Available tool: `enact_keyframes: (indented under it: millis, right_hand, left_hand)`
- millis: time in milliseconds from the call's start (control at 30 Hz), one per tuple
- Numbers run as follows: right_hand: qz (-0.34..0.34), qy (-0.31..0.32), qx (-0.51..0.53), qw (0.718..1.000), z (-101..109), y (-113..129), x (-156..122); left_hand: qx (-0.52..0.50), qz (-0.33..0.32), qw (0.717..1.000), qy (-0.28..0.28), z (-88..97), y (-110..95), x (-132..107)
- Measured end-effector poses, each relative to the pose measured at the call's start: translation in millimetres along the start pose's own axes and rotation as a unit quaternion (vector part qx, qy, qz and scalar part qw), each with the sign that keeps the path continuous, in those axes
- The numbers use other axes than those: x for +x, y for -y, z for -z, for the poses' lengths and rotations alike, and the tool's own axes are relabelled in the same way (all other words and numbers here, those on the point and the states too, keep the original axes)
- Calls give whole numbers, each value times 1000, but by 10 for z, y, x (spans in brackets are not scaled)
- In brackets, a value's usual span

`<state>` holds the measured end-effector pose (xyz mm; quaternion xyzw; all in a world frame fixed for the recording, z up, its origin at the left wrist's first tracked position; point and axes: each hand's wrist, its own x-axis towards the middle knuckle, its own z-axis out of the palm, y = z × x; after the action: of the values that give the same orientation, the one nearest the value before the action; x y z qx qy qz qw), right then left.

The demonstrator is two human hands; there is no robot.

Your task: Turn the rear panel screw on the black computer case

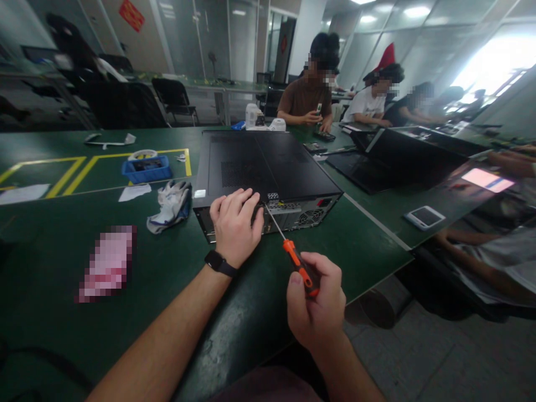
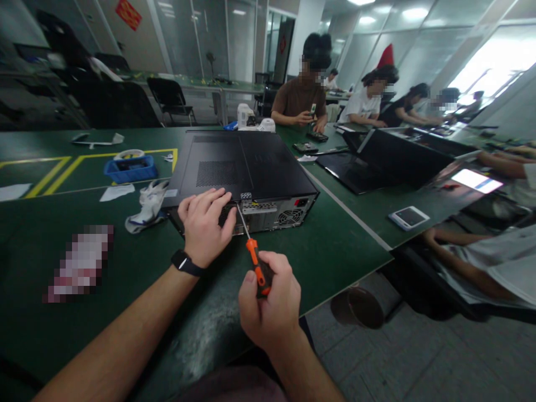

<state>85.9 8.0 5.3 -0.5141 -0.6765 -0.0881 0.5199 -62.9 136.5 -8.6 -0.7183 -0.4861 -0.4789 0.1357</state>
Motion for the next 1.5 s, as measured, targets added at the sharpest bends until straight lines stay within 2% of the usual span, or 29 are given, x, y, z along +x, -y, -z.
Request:
enact_keyframes:
  millis: [367, 567, 733, 900, 1100, 1300, 1500]
  right_hand:
    - [-6, 6, -8, 1000, -13, -50, -41]
    - [21, -12, -14, 1000, -18, -41, -29]
    - [-7, 5, 3, 1000, -5, -60, -31]
    - [19, -1, 13, 1000, -1, -44, -9]
    - [-12, 1, -1, 1000, 9, -54, -22]
    - [16, -2, -11, 1000, -2, -51, -14]
    - [-10, 5, -8, 1000, 8, -50, -21]
  left_hand:
    - [-11, 8, 1000, 8, 2, -3, -1]
    - [-15, 11, 1000, 10, 11, -8, 7]
    - [-19, 17, 1000, 14, 12, -12, 9]
    - [-20, 21, 999, 19, 12, -13, 6]
    - [-25, 24, 999, 23, 10, -11, 1]
    - [-9, 14, 1000, 14, 10, -14, 2]
    - [-14, 17, 1000, 16, 10, -11, 0]
